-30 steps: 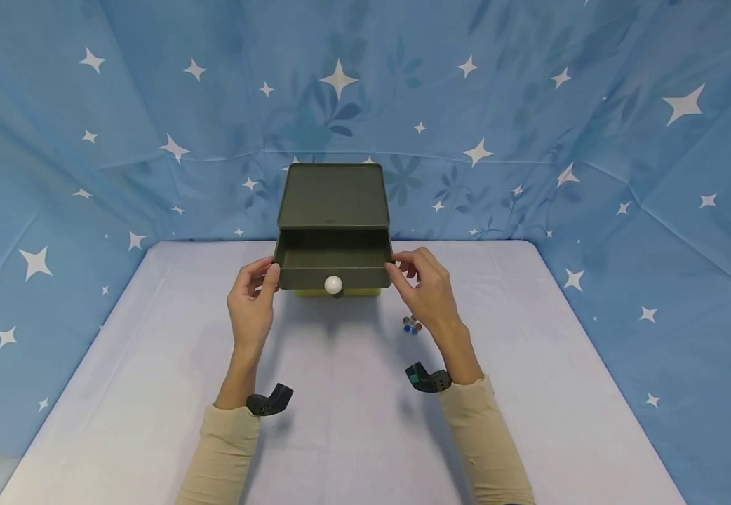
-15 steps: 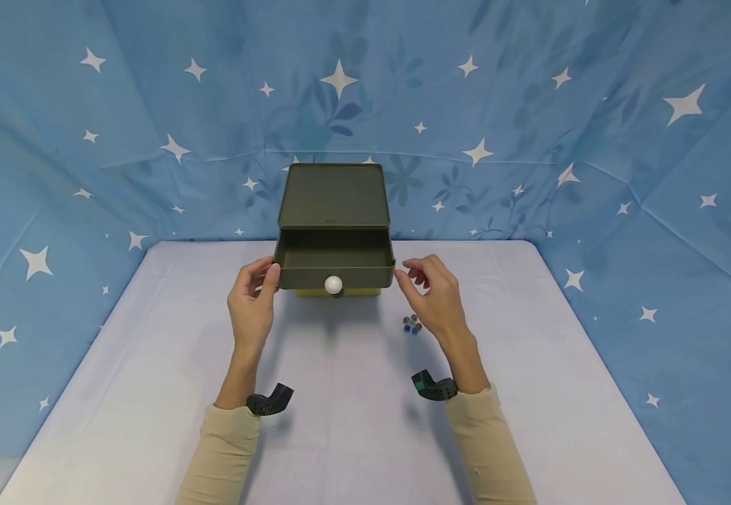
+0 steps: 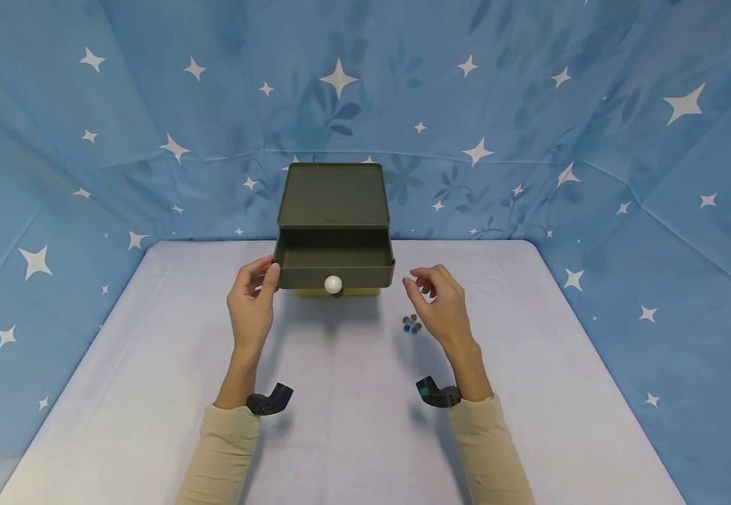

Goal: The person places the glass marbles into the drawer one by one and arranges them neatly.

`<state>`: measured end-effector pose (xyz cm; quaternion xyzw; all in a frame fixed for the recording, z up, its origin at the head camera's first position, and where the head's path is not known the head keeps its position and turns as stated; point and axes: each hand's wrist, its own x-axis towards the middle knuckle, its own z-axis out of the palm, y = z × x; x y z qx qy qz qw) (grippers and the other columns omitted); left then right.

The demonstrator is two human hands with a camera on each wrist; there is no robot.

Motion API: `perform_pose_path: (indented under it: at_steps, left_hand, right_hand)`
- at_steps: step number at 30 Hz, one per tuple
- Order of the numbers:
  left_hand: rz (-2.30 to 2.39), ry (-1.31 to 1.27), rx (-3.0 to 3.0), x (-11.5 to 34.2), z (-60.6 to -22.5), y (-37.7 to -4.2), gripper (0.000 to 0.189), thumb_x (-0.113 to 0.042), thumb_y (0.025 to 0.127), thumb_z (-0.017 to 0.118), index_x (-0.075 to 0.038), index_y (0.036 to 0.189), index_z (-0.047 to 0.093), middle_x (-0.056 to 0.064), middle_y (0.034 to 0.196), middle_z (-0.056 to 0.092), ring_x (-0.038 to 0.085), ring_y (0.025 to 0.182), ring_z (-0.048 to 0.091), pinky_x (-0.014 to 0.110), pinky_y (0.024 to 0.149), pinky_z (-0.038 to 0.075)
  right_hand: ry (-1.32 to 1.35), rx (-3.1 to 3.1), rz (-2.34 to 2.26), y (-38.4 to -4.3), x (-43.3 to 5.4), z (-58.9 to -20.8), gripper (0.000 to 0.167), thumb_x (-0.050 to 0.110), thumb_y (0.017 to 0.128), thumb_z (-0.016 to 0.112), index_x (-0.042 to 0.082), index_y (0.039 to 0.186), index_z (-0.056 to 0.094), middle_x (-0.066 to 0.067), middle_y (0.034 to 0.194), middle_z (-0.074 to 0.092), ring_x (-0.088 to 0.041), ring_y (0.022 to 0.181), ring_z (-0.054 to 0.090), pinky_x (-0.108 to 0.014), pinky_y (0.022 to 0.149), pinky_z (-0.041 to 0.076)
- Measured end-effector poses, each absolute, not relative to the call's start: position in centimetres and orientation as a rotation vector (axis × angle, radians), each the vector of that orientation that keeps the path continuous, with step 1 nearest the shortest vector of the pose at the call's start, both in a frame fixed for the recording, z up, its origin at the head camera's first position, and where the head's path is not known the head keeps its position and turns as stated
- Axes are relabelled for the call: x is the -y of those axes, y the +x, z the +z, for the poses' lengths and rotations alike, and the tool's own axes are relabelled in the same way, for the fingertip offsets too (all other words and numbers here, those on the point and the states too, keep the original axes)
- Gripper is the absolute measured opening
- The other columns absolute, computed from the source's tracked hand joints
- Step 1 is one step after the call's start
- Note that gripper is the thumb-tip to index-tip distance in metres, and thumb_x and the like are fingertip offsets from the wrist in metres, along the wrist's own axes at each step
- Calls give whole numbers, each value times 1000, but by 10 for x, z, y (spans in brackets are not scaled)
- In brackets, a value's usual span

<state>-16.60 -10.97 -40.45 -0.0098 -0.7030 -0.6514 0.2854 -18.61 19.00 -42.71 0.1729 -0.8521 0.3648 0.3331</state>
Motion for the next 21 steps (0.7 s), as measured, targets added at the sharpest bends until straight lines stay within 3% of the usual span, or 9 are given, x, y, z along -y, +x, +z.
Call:
perform_pose_path:
  at_steps: [21]
  left_hand:
    - [-1739,-42,1868,110,-404,-167,28,-12,97,66,4,120,67,25,112,68,8,94,62,23,80,52]
  right_hand:
    - [342,2331,963,-183,-206,-461,17,12,90,74,2,103,72,-7,81,62,-15,71,52,-13,64,40]
